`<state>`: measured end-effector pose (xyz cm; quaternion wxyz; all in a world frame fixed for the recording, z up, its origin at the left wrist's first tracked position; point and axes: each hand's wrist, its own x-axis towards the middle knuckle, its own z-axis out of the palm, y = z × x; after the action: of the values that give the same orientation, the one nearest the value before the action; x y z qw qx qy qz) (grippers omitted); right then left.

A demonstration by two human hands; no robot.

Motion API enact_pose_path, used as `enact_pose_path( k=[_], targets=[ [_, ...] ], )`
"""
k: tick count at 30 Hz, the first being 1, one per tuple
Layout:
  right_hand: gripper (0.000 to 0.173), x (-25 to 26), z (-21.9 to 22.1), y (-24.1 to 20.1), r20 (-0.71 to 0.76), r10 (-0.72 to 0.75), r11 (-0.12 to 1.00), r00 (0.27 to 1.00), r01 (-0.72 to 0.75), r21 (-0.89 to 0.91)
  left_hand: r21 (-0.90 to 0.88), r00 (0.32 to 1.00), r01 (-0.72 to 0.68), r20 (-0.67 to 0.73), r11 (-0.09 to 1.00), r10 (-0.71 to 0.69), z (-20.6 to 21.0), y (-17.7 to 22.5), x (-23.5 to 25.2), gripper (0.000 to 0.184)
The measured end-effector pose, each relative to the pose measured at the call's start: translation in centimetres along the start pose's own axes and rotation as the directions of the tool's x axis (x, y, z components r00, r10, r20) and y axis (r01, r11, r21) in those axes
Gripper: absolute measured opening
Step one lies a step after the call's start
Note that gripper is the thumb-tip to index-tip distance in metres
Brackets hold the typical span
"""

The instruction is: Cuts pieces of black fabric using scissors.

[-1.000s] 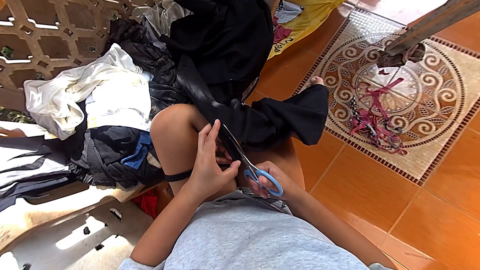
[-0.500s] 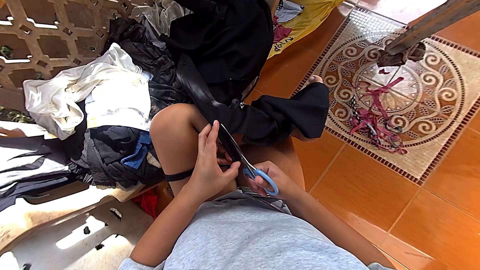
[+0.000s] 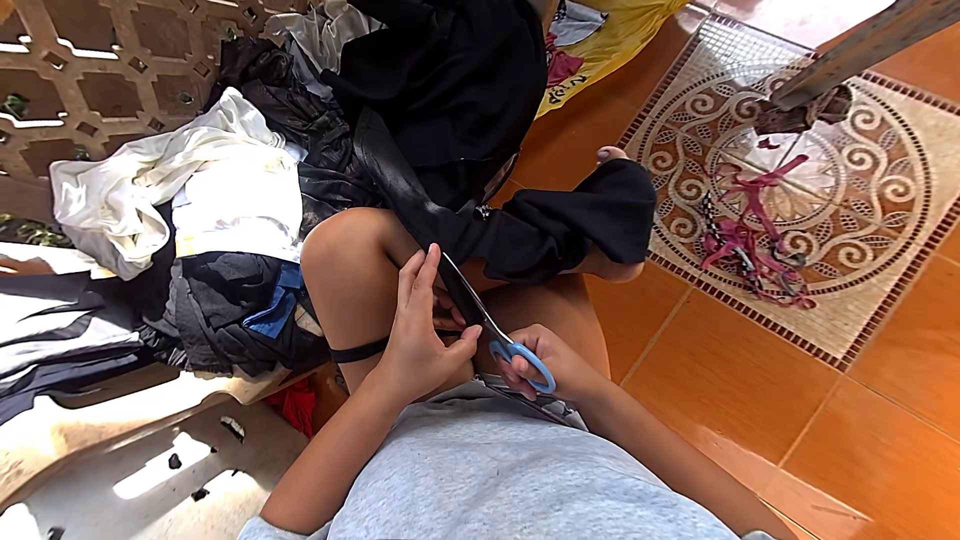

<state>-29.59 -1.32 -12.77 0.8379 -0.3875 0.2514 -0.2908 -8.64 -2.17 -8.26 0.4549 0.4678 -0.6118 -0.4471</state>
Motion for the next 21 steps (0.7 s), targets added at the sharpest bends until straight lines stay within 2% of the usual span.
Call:
enact_pose_path(
  k=[3,6,8,9,10,11,12,13,15,17,19,21],
  targets=[
    [0.041,-0.9,-2.4,-0.6,0.082,0.050,0.994,0.995,-0.042,-0.101,-0.007,1.000,-0.017,0.020,1.000,0.017,0.1,-0.1,-0.2,0.100],
    [0.054,-2.2,-5.4,-1.3,0.231,0.026,0.988,0.973,0.011,-0.156,-0.018,1.000,-0.012,0.000,1.000,0.012,-0.4,-0.3,0.0,0.102],
    [0.054,-2.8,-6.1,-2.4,0.200,-0.028,0.968,0.979,0.077,-0.239,-0.044,1.000,-0.002,-0.001,0.999,0.002,-0.8,-0.2,0.1,0.104],
    [0.050,-2.9,-6.3,-2.6,0.152,-0.131,0.946,0.980,0.169,-0.277,-0.063,1.000,-0.003,0.003,0.998,0.003,-0.8,-0.3,0.1,0.104],
    [0.043,-2.6,-6.3,-2.7,0.096,-0.281,0.901,0.955,0.297,-0.317,-0.086,1.000,-0.010,0.005,0.996,0.011,-0.8,-0.4,0.1,0.104],
    [0.034,-1.9,-6.2,-2.7,0.050,-0.433,0.829,0.900,0.420,-0.370,-0.109,1.000,-0.022,0.009,0.994,0.023,-0.7,-0.5,0.0,0.104],
    [0.032,-1.0,-6.1,-2.8,0.013,-0.555,0.745,0.831,0.505,-0.436,-0.126,0.999,-0.031,0.016,0.991,0.033,-0.7,-0.7,-0.1,0.103],
    [0.038,-0.2,-5.9,-3.0,-0.030,-0.638,0.663,0.770,0.528,-0.531,-0.137,0.999,-0.039,0.020,0.990,0.042,-0.7,-0.8,-0.1,0.103],
    [0.042,1.3,-5.2,-3.2,-0.117,-0.719,0.534,0.685,0.436,-0.724,-0.135,0.998,-0.046,0.024,0.990,0.050,-0.8,-0.9,-0.2,0.101],
    [0.040,2.6,-4.6,-2.9,-0.153,-0.753,0.417,0.640,0.285,-0.863,-0.063,0.998,-0.067,0.017,0.996,0.068,-1.0,-1.2,-0.3,0.096],
    [0.027,3.9,-4.8,-2.3,-0.104,-0.803,0.255,0.587,0.181,-0.950,0.073,0.994,-0.105,-0.005,0.992,0.105,-1.4,-1.6,-0.5,0.087],
    [0.012,4.7,-5.4,-1.5,0.000,-0.837,0.109,0.548,0.166,-0.980,0.152,0.993,-0.108,-0.034,0.982,0.115,-1.8,-1.8,-0.7,0.077]
  ],
)
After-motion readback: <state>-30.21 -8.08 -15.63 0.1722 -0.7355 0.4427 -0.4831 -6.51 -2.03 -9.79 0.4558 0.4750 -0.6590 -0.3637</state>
